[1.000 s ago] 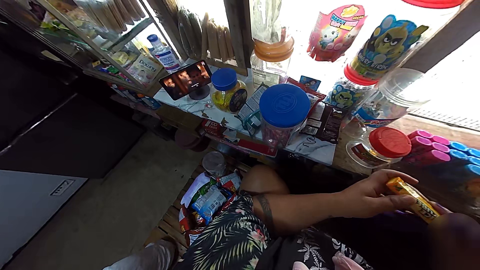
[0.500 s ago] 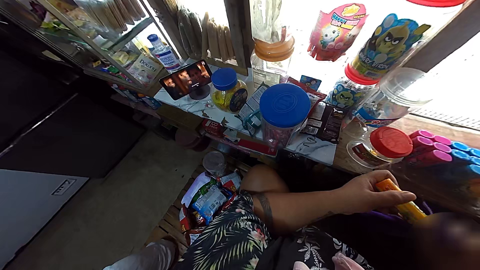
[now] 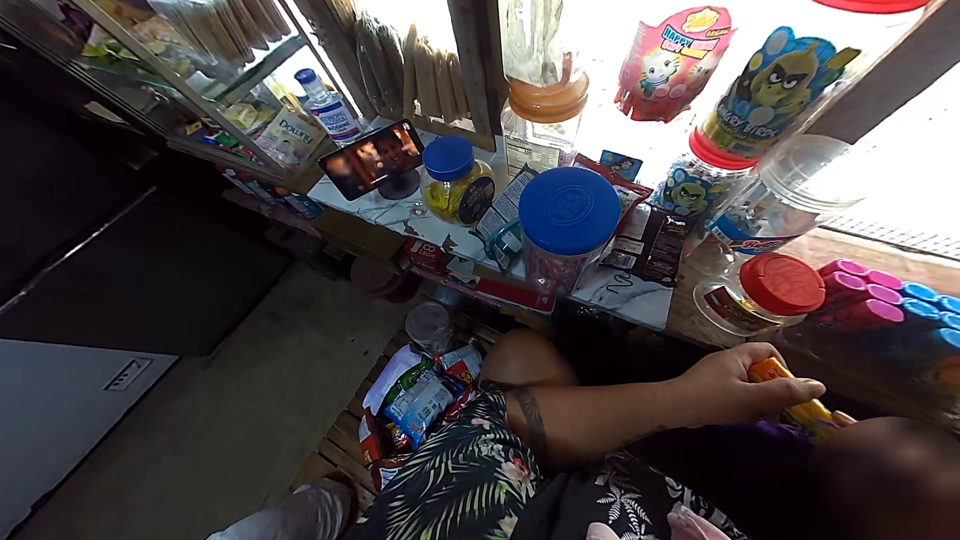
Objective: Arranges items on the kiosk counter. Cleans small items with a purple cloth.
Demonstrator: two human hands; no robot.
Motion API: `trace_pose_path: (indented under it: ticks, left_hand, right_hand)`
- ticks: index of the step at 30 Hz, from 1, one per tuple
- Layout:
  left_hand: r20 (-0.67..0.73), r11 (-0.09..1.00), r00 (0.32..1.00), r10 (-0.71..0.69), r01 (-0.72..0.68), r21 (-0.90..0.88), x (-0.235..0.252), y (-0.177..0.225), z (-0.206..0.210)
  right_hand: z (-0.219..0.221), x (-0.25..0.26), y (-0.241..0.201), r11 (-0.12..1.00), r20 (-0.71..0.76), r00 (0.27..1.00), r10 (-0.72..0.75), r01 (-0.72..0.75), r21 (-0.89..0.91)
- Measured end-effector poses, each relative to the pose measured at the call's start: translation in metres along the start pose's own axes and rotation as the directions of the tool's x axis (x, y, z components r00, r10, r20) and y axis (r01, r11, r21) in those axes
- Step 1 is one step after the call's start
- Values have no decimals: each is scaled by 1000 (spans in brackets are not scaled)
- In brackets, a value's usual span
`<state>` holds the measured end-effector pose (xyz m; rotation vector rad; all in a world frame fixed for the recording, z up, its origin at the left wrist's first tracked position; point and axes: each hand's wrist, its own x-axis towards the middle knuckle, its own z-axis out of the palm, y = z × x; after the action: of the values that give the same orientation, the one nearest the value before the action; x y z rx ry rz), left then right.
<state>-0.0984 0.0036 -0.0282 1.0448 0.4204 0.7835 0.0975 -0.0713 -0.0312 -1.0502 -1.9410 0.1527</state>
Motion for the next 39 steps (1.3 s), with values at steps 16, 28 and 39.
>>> trace_pose_path:
  ticks: [16, 28, 39]
  left_hand:
    - [140, 907, 907, 397, -411, 91, 0, -13, 0]
    - [-6, 977, 988, 155, -152, 151, 1, 0, -3]
    - [-10, 954, 1000, 22, -18, 301, 5, 6, -6]
  right_hand:
    - [-3, 5, -10, 772, 32, 904, 426, -382, 507]
    - [-4, -4, -7, 975, 10, 977, 214, -214, 65]
    - [-5, 0, -5, 992, -21, 1000, 1, -3, -129]
